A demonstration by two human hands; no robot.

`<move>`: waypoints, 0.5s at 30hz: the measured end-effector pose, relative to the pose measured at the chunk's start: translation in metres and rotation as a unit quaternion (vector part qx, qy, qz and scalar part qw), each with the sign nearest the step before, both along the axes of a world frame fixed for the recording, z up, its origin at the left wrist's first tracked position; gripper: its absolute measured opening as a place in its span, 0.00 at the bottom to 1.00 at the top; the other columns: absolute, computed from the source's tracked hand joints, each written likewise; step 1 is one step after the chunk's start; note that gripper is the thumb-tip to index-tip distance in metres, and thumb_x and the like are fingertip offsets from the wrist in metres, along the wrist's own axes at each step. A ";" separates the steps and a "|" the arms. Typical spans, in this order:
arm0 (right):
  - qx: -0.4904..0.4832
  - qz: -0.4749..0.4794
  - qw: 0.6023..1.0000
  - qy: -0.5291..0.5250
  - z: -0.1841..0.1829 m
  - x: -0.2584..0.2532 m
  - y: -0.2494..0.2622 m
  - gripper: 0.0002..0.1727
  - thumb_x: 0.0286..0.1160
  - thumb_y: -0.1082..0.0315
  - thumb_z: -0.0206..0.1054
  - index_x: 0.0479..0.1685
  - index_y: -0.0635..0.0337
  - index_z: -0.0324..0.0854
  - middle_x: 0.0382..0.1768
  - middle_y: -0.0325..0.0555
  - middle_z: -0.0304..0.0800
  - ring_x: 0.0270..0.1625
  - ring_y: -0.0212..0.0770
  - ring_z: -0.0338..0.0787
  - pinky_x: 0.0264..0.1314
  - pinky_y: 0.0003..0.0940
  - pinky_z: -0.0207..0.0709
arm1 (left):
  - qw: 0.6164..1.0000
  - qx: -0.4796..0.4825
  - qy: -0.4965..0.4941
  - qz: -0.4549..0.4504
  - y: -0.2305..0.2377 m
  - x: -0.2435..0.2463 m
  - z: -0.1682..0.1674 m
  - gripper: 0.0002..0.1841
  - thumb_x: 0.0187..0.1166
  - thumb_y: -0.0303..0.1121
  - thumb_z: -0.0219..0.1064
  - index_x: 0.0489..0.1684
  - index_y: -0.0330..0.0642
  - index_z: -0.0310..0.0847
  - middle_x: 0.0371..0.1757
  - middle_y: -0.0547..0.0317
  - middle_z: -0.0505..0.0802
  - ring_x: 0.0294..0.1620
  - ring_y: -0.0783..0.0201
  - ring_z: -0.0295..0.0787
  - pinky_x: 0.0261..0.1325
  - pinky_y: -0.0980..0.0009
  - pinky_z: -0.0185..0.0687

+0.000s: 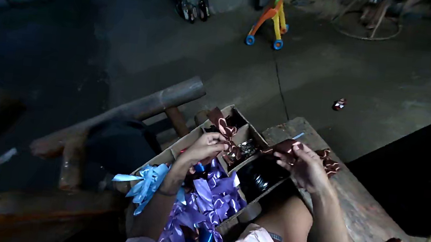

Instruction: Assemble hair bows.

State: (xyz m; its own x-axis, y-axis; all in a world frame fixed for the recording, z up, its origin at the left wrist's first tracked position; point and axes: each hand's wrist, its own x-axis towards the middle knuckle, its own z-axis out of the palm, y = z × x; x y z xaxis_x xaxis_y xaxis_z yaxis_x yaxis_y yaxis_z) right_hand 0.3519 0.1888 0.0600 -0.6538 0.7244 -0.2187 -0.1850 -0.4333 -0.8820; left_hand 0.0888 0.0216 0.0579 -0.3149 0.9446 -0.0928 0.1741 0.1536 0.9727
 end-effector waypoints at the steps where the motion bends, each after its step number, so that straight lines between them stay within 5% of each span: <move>1: -0.018 -0.006 1.000 0.020 0.000 0.004 -0.003 0.17 0.95 0.67 0.41 0.63 0.59 0.76 0.49 0.46 0.93 0.48 0.42 0.96 0.51 0.39 0.92 | 0.998 0.004 -0.056 -0.001 -0.001 0.003 0.003 0.06 0.81 0.23 0.63 0.49 0.41 0.82 0.32 0.63 0.92 0.22 0.79 0.81 0.23 0.84 0.74; 4: -0.044 -0.005 0.995 0.087 -0.001 0.019 -0.009 0.17 0.92 0.68 0.40 0.61 0.57 0.75 0.50 0.47 0.93 0.49 0.44 0.96 0.52 0.42 0.92 | 0.990 0.008 -0.139 -0.016 0.002 0.017 0.013 0.14 0.80 0.16 0.58 0.60 0.39 0.75 0.40 0.58 0.95 0.34 0.70 0.93 0.38 0.75 0.89; 6: -0.071 0.000 0.986 0.149 -0.002 0.032 -0.014 0.16 0.84 0.66 0.45 0.57 0.55 0.77 0.53 0.50 0.91 0.53 0.47 0.94 0.54 0.47 0.91 | 0.989 0.008 -0.146 -0.034 0.006 0.028 0.016 0.16 0.82 0.16 0.56 0.64 0.40 0.72 0.42 0.57 0.96 0.36 0.68 0.94 0.42 0.74 0.91; 10: -0.115 0.027 0.948 0.294 -0.014 0.062 -0.019 0.27 0.55 0.55 0.79 0.59 0.54 0.88 0.62 0.56 0.91 0.62 0.56 0.93 0.59 0.55 0.90 | 0.982 0.000 -0.183 -0.043 0.015 0.063 0.020 0.27 0.80 0.15 0.57 0.79 0.42 0.62 0.52 0.53 0.93 0.45 0.63 0.95 0.53 0.67 0.92; 15: -0.095 -0.027 0.925 0.368 -0.040 0.102 -0.028 0.30 0.44 0.59 0.83 0.55 0.57 0.89 0.57 0.57 0.92 0.60 0.56 0.93 0.59 0.57 0.88 | 0.975 -0.001 -0.222 -0.021 0.034 0.131 0.012 0.26 0.81 0.14 0.57 0.78 0.38 0.63 0.62 0.49 0.89 0.55 0.59 0.93 0.61 0.63 0.89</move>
State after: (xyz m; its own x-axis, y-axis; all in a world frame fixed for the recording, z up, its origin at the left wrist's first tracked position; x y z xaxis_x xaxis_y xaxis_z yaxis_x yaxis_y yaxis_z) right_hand 0.4539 0.1607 0.0202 -0.6407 0.7544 0.1432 -0.7301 -0.5408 -0.4178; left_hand 0.2197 0.0561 0.0699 -0.2041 0.9553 -0.2137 -0.2576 0.1582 0.9532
